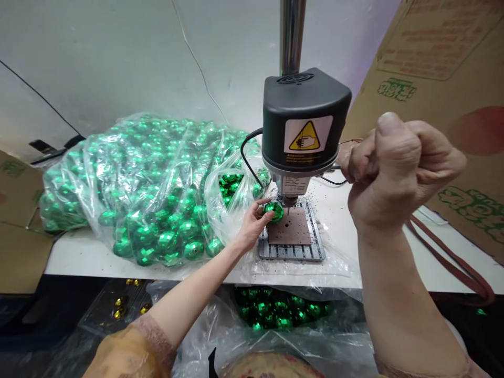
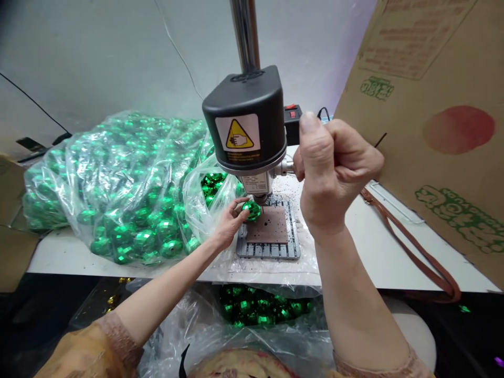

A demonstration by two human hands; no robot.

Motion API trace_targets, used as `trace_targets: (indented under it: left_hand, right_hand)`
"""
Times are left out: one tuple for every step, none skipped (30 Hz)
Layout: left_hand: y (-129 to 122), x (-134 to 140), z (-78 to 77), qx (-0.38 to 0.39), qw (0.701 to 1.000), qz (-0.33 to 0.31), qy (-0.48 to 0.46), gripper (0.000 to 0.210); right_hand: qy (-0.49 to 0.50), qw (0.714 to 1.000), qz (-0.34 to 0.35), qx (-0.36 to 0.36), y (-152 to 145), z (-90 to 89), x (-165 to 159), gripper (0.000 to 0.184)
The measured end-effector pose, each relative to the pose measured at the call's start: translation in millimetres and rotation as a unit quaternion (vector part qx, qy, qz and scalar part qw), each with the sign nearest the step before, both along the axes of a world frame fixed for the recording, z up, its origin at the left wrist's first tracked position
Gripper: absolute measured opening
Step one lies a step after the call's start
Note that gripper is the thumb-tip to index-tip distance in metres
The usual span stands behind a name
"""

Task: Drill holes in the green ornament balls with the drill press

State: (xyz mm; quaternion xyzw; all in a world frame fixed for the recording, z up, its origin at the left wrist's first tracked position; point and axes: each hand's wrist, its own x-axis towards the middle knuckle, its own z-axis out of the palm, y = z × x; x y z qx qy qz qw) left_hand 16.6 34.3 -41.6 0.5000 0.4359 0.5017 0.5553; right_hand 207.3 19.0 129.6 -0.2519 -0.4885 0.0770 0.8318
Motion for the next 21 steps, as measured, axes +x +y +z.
trace_targets:
  left_hand:
    - [1.1,2.1,-2.6,0.011,1.000,-0.005,0.003,0.070]
    - [2.2,3.9,-5.0,0.022,1.000,-0.009,0.008,0.069]
    - [3.1,5.3,-7.3,0.031,0.999,-0.012,0.015,0.068]
    - [3.8,6.5,-9.4,0.040,0.999,-0.015,0.022,0.066]
    - [4.1,7.3,-11.3,0.047,0.998,-0.018,0.029,0.065]
    - [4.1,8.0,-13.0,0.053,0.998,-0.021,0.037,0.063]
    - [4.0,8.7,-14.4,0.057,0.997,-0.023,0.045,0.062]
    - [3.7,9.3,-15.6,0.062,0.996,-0.024,0.053,0.061]
    - [3.4,10.0,-16.6,0.066,0.996,-0.023,0.061,0.060]
    - [3.1,10.7,-17.4,0.072,0.995,-0.022,0.070,0.059]
    - [3.0,11.6,-18.0,0.077,0.994,-0.020,0.077,0.058]
    - [3.0,12.5,-18.4,0.081,0.993,-0.019,0.081,0.058]
    - [3.1,13.5,-18.7,0.083,0.993,-0.019,0.083,0.057]
    - [3.4,14.5,-18.8,0.083,0.993,-0.020,0.084,0.057]
    - [3.9,15.5,-19.0,0.081,0.993,-0.020,0.084,0.057]
    - [4.4,16.6,-19.1,0.079,0.993,-0.020,0.084,0.058]
    - [5.0,17.5,-19.2,0.078,0.993,-0.019,0.085,0.058]
    - [5.7,18.4,-19.4,0.078,0.993,-0.017,0.087,0.059]
    - [6.3,19.2,-19.6,0.080,0.993,-0.016,0.090,0.059]
    - [6.8,19.9,-19.8,0.083,0.992,-0.015,0.093,0.059]
    - [7.2,20.3,-20.1,0.088,0.991,-0.015,0.097,0.059]
  right_hand:
    - [-0.004,1.000,0.000,0.002,0.7,-0.3,0.5,0.047]
    - [-0.007,1.000,-0.001,0.002,1.2,-0.5,1.0,0.047]
    - [-0.009,1.000,-0.006,0.002,1.4,-0.6,1.4,0.048]
    - [-0.013,1.000,-0.010,-0.001,1.4,-0.7,1.5,0.048]
    - [-0.016,1.000,-0.015,-0.004,1.2,-0.7,1.4,0.048]
    - [-0.018,1.000,-0.019,-0.007,0.9,-0.6,1.1,0.047]
    - [-0.019,1.000,-0.022,-0.007,0.6,-0.5,0.7,0.047]
    - [-0.020,1.000,-0.022,-0.005,0.4,-0.5,0.2,0.047]
    - [-0.021,1.000,-0.021,-0.002,0.2,-0.4,-0.3,0.047]
    - [-0.021,1.000,-0.021,0.004,0.0,-0.4,-0.8,0.048]
    - [-0.021,1.000,-0.022,0.008,-0.1,-0.4,-1.2,0.049]
    - [-0.021,1.000,-0.020,0.011,-0.2,-0.4,-1.5,0.049]
    - [-0.021,0.999,-0.020,0.014,-0.4,-0.4,-1.8,0.050]
    - [-0.021,1.000,-0.018,0.013,-0.6,-0.3,-1.9,0.050]
    - [-0.018,1.000,-0.017,0.011,-0.9,-0.2,-2.1,0.050]
    - [-0.016,1.000,-0.014,0.008,-1.2,0.0,-2.1,0.049]
    - [-0.013,1.000,-0.012,0.005,-1.5,0.1,-2.2,0.049]
    - [-0.012,1.000,-0.012,0.005,-1.9,0.2,-2.3,0.049]
    - [-0.011,1.000,-0.013,0.004,-2.1,0.2,-2.3,0.048]
    - [-0.012,1.000,-0.013,0.006,-2.3,0.2,-2.4,0.048]
    - [-0.013,1.000,-0.011,0.009,-2.5,0.1,-2.5,0.049]
